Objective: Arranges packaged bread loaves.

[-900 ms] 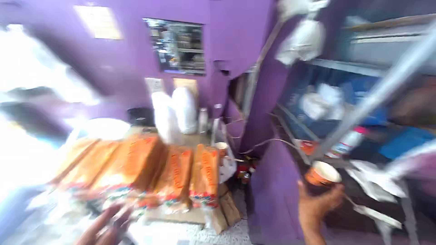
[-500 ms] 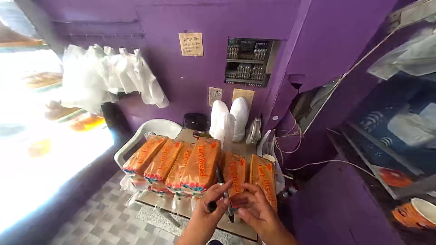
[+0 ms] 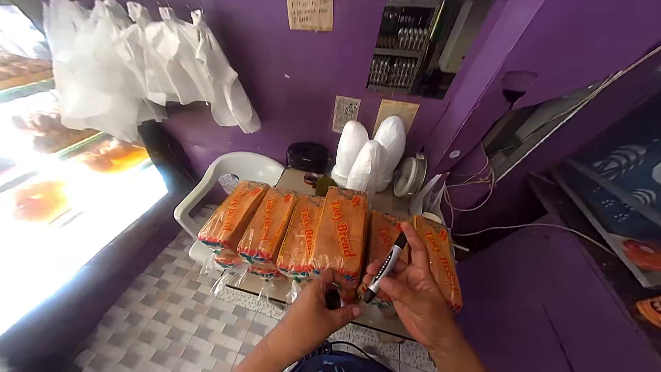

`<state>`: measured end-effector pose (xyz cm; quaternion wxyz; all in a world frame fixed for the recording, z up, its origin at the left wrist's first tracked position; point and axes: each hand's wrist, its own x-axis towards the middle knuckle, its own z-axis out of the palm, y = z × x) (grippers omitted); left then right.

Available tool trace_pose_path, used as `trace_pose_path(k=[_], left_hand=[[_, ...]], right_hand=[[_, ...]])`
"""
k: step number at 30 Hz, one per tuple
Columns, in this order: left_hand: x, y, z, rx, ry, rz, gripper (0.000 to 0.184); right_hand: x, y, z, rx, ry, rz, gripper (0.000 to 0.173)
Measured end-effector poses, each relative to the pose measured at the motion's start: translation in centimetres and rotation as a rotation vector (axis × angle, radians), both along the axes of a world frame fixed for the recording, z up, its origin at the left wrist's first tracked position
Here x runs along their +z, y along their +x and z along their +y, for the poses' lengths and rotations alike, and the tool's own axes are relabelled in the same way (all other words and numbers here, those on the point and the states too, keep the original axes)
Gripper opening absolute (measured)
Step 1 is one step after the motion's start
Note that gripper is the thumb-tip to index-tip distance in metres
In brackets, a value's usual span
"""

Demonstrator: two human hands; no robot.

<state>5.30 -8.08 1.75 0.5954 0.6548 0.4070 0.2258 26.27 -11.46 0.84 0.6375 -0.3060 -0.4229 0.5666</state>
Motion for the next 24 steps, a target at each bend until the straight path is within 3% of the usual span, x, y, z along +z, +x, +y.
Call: trace_pose_path(k=[11, 14, 17, 24], left_hand=[[0.7, 4.5, -1.6, 0.025, -0.165, -0.127, 0.028], [0.6, 5.9, -2.4, 0.045, -0.193, -0.308, 0.024], [0.4, 7.0, -2.7, 0.023, -0.177, -0.491, 0.027], [0.4, 10.5, -3.9, 0.095, -0.061, -0.435, 0.034]], right_hand=[[-0.6, 1.6, 1.9, 0.075, 0.38, -0.505, 0.046], [0.3, 4.2, 2.3, 0.114, 0.479, -0.613, 0.036], [1.0, 6.5, 2.9, 0.087, 0.508, -0.608, 0.027], [0.7, 8.2, 2.9, 0.067, 0.558, -0.521, 0.017]])
